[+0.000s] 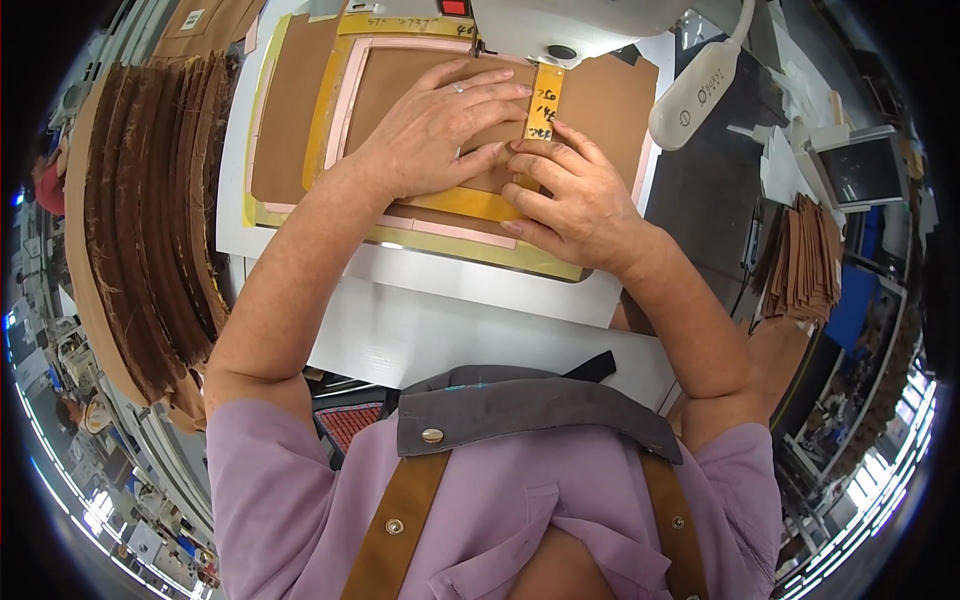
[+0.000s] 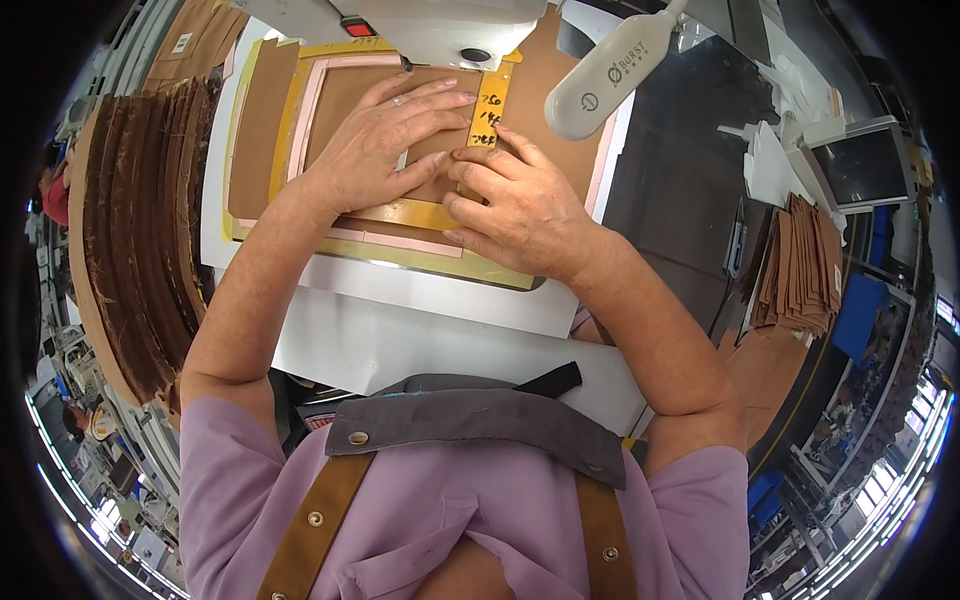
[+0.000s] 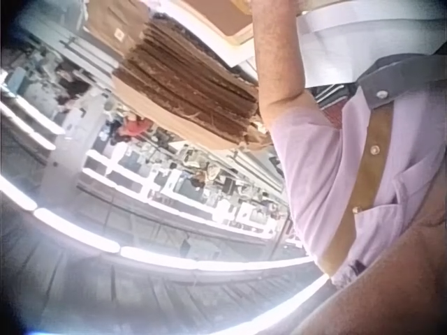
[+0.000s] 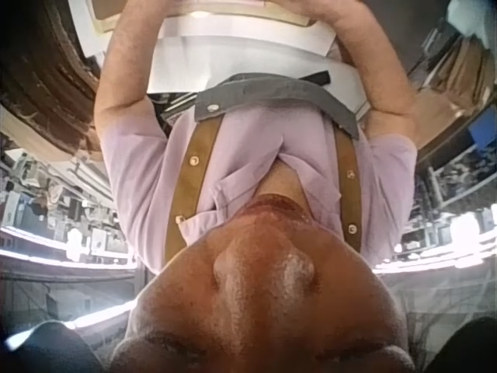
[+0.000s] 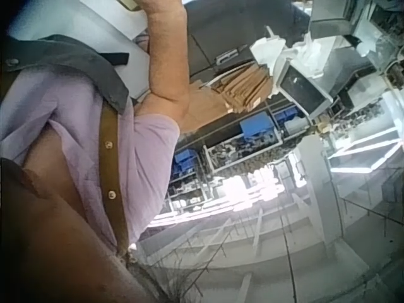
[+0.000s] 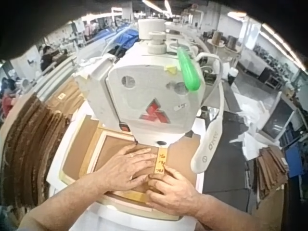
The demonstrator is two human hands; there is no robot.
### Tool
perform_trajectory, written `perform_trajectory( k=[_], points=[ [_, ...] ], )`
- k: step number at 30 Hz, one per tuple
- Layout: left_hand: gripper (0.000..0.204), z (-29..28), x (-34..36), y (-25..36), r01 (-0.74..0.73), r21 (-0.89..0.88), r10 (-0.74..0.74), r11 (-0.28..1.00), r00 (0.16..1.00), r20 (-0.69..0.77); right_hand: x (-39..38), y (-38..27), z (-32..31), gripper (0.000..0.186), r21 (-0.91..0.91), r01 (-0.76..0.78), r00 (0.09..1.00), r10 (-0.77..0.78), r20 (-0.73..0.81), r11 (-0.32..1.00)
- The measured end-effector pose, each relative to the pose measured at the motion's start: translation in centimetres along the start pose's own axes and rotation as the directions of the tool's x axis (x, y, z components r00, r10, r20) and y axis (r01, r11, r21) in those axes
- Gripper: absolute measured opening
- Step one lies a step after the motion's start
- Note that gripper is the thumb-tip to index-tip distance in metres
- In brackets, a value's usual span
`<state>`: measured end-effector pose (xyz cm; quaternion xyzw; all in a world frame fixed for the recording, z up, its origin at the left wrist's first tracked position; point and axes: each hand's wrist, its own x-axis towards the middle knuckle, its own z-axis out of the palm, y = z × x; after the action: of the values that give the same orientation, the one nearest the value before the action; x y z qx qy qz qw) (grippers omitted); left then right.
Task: Sewing and assembling pieces of brown material to manufacture bags using an industrial sewing machine.
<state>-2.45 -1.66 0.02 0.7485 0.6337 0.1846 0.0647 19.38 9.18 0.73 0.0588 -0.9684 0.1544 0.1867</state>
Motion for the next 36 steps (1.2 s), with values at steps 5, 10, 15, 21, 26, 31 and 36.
perform_trajectory(
  k=[5,10,15,21,26,31,36],
  points=[
    [0.046,0.5,0.7,-0.2,0.047,-0.066,-0.050,0.997,0.998,-0.048,-0.1,0.1,0.3,0.030,0.027,0.000,0.999,0.001,-0.042,1.000],
    [0.048,0.3,0.7,-0.2,0.016,-0.018,-0.017,1.000,0.999,-0.048,-0.1,0.3,0.4,0.029,0.032,0.008,0.998,-0.006,-0.065,0.999],
    [0.049,0.3,1.0,-0.1,0.020,0.011,-0.019,1.000,0.999,-0.042,-0.3,0.3,0.4,0.030,0.050,0.001,0.996,0.003,-0.087,0.999],
    [0.051,0.1,1.1,0.3,0.030,0.036,-0.029,0.999,0.999,-0.029,-0.3,0.3,0.6,0.030,0.058,-0.002,0.995,0.008,-0.103,0.998],
    [0.051,0.1,1.1,0.3,0.008,0.081,-0.002,0.997,0.998,-0.070,-0.3,0.3,0.5,0.030,0.070,-0.002,0.996,0.008,-0.091,0.998],
    [0.047,-0.4,1.2,0.8,0.012,0.097,-0.003,0.995,0.996,-0.090,-0.2,0.7,0.5,0.028,0.061,-0.005,0.995,0.011,-0.095,0.998],
    [0.046,-0.2,1.4,0.8,0.011,0.137,0.000,0.990,0.997,-0.083,-0.1,0.9,0.7,0.027,0.054,-0.006,0.994,0.012,-0.108,0.999]
  ],
)
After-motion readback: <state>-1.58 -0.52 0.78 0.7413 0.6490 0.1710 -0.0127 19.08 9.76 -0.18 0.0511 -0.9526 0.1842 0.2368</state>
